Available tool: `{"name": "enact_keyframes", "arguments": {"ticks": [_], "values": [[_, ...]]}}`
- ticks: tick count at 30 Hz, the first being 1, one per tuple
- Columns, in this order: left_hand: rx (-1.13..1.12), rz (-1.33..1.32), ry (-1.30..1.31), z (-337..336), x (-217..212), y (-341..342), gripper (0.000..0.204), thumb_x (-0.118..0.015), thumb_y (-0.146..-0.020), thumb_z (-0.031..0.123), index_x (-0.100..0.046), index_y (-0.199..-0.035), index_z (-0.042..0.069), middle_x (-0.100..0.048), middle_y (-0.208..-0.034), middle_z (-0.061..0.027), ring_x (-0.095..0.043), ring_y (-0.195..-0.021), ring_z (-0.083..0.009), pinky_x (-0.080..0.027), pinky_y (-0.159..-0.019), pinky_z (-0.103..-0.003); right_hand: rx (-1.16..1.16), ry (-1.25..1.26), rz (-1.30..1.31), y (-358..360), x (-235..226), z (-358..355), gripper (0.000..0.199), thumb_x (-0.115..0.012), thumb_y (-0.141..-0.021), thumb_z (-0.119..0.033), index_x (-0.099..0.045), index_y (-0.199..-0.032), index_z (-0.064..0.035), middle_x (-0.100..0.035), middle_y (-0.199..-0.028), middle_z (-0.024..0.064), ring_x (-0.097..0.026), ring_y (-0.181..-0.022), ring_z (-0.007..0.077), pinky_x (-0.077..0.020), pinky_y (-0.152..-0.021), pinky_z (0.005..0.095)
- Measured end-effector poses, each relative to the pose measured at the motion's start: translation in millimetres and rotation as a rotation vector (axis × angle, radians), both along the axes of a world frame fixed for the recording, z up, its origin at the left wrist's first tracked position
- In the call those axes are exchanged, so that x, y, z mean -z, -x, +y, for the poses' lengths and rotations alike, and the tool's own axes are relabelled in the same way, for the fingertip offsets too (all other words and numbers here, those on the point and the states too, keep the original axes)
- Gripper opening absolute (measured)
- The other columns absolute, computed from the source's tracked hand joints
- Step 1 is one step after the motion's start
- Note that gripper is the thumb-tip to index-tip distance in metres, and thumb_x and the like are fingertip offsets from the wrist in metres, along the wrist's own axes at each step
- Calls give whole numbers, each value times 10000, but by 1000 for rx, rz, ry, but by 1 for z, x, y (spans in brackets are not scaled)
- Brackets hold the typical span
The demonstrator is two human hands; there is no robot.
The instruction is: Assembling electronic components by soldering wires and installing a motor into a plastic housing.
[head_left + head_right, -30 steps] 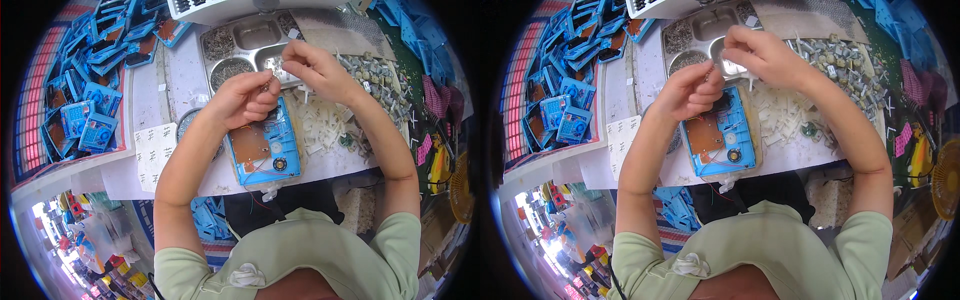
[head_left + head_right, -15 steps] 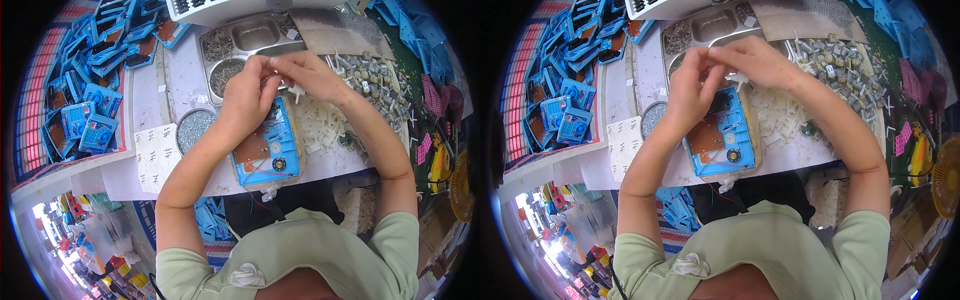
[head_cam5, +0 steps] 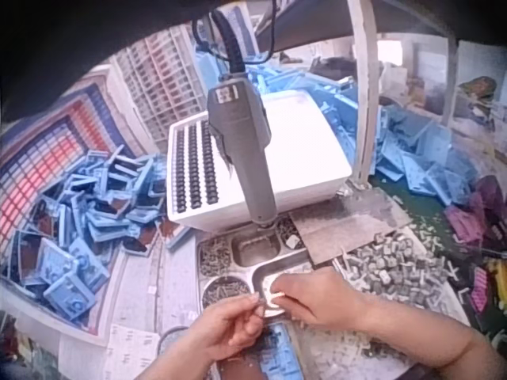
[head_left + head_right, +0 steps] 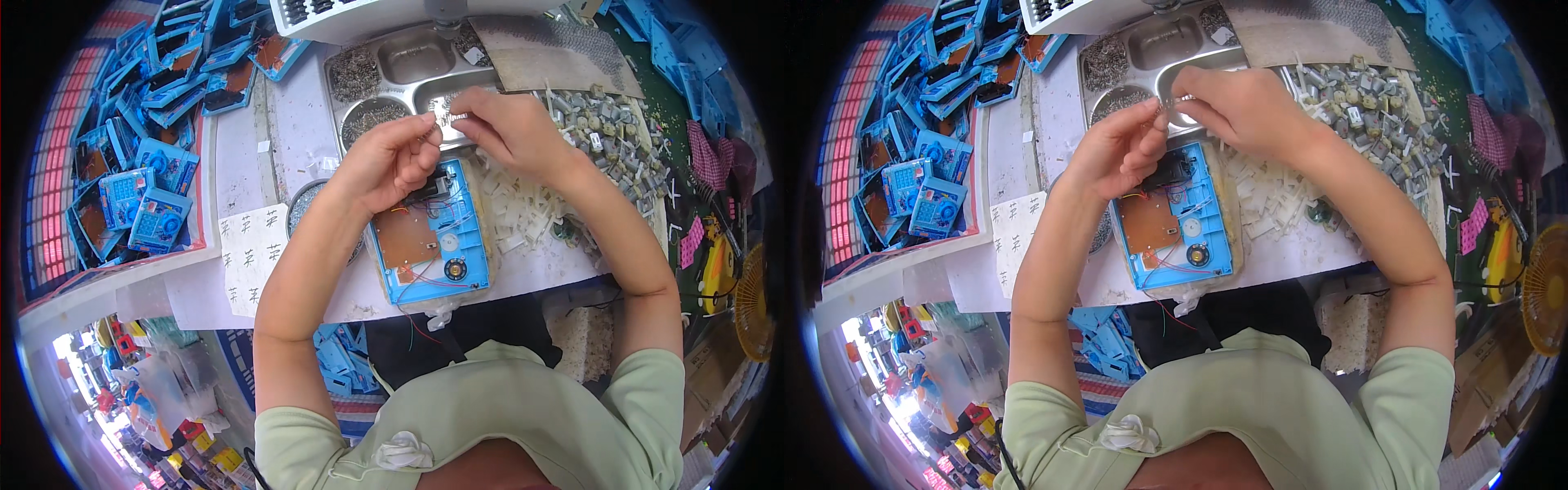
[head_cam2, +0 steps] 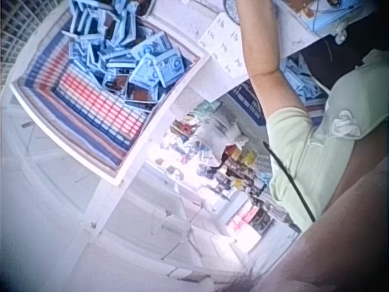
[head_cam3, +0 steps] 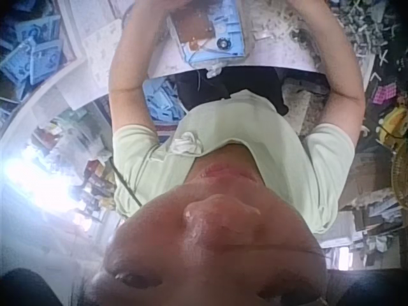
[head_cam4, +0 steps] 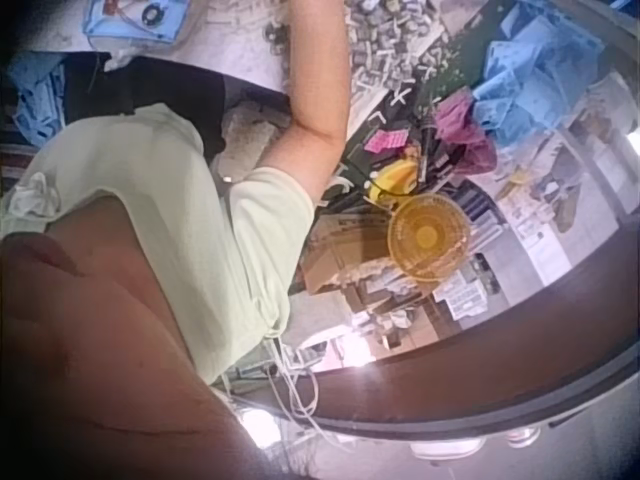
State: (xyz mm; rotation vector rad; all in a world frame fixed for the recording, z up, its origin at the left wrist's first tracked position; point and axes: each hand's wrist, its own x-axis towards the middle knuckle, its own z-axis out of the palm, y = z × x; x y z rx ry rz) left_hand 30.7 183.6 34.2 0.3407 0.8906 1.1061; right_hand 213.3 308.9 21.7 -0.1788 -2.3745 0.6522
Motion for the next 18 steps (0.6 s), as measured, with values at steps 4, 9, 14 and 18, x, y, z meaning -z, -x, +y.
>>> {"name": "enact_keyframes", "arguments": {"ticks": [4,9,14,18], "values": [[68,-150,38,5,3,7,314,-446,-1037,276,-570,-861,47,-503,-574,-8,-346,-366,-31,-290,-295,-153,36,-218,160,7,11,6,151,-674,-859,-162,-611,-977,-95,-659,-797,80,-649,-653,288,-511,-551,380],[257,-177,29,14,0,10,347,-432,-1044,289,-566,-832,50,-463,-513,-2,-333,-338,-33,-278,-283,-153,112,-248,114,6,12,5,133,-674,-844,-134,-593,-943,-98,-641,-755,94,-647,-639,271,-500,-525,372],[133,425,-92,15,-20,-2,355,-498,-1026,318,-571,-819,39,-514,-554,-6,-391,-401,-43,-353,-395,-177,226,-88,-209,4,7,17,158,-682,-855,-183,-583,-925,-81,-630,-732,102,-645,-641,239,-479,-505,354],[-20,1047,-385,14,-6,-8,266,-599,-974,264,-606,-849,29,-597,-634,-16,-516,-520,-69,-427,-504,-217,59,693,-346,2,-7,24,269,-675,-900,-307,-607,-903,-47,-604,-714,31,-575,-608,124,-433,-518,281]]}}
